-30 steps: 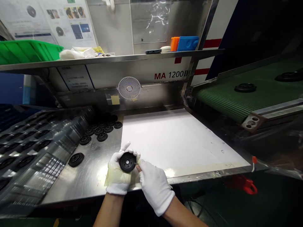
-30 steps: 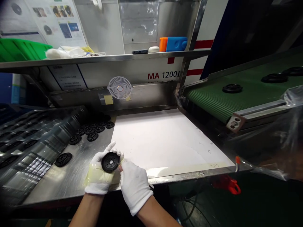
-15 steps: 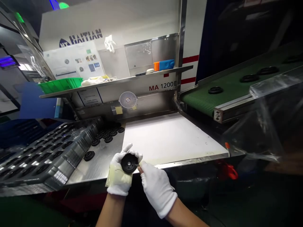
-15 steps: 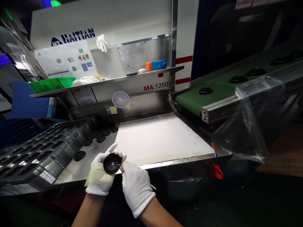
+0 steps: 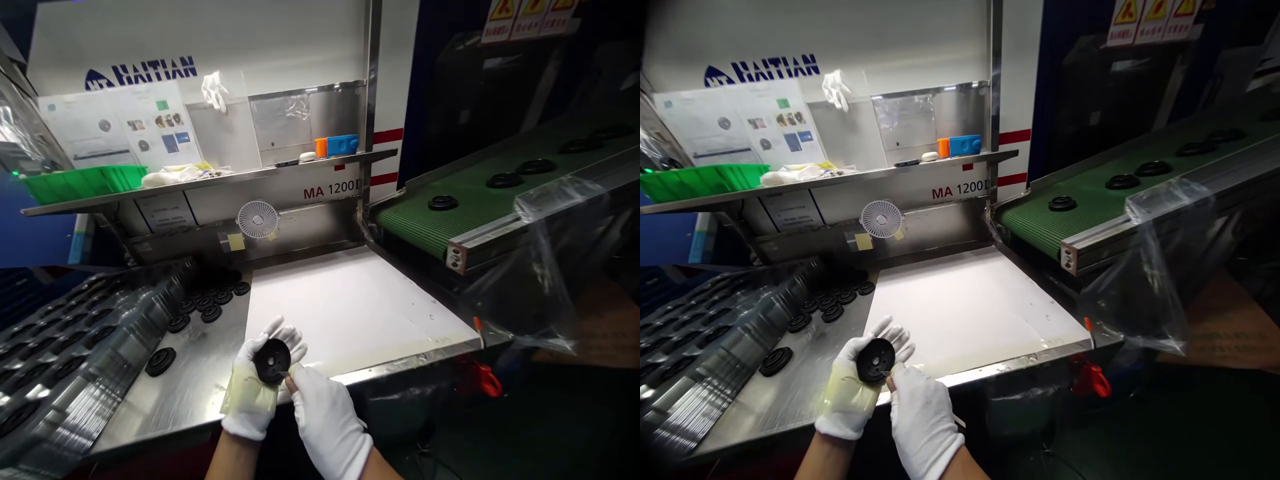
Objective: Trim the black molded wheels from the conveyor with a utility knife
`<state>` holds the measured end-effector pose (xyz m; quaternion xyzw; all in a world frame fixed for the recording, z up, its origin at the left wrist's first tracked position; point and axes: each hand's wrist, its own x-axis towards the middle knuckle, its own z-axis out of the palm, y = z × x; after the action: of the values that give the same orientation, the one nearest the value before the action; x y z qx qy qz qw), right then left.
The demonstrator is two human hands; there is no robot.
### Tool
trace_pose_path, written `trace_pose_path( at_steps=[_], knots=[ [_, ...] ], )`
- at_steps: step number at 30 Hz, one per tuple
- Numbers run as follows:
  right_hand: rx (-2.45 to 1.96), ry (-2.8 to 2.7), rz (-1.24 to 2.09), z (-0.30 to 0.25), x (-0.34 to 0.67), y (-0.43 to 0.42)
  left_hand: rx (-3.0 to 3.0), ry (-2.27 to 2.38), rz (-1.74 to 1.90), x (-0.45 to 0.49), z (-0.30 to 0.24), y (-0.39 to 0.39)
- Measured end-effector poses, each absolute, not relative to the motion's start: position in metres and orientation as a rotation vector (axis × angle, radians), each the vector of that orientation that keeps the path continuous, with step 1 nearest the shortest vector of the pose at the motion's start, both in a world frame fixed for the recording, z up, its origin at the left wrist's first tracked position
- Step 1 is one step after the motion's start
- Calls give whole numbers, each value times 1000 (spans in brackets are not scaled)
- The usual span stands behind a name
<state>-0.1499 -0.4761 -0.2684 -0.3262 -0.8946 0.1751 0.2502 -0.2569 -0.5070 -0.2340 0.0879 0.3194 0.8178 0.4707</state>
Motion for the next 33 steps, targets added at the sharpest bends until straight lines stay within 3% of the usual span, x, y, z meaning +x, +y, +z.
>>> trace_pose_path(
  at_steps=[3,12,19,33],
  knots=[
    [-904,-2469,492,-270,-164,-458,176,724,1931,-277,-238,-497],
    [-858,-2525,542,-285,-208,-453,21,737,2216,-314,-265,-469],
    [-800,-2513,630,-286,-215,-446,-30,732,2034,-331,-260,-480],
    [-919,-2489,707,-271,-196,-425,-12,788,2188,-323,-250,-481]
  ],
)
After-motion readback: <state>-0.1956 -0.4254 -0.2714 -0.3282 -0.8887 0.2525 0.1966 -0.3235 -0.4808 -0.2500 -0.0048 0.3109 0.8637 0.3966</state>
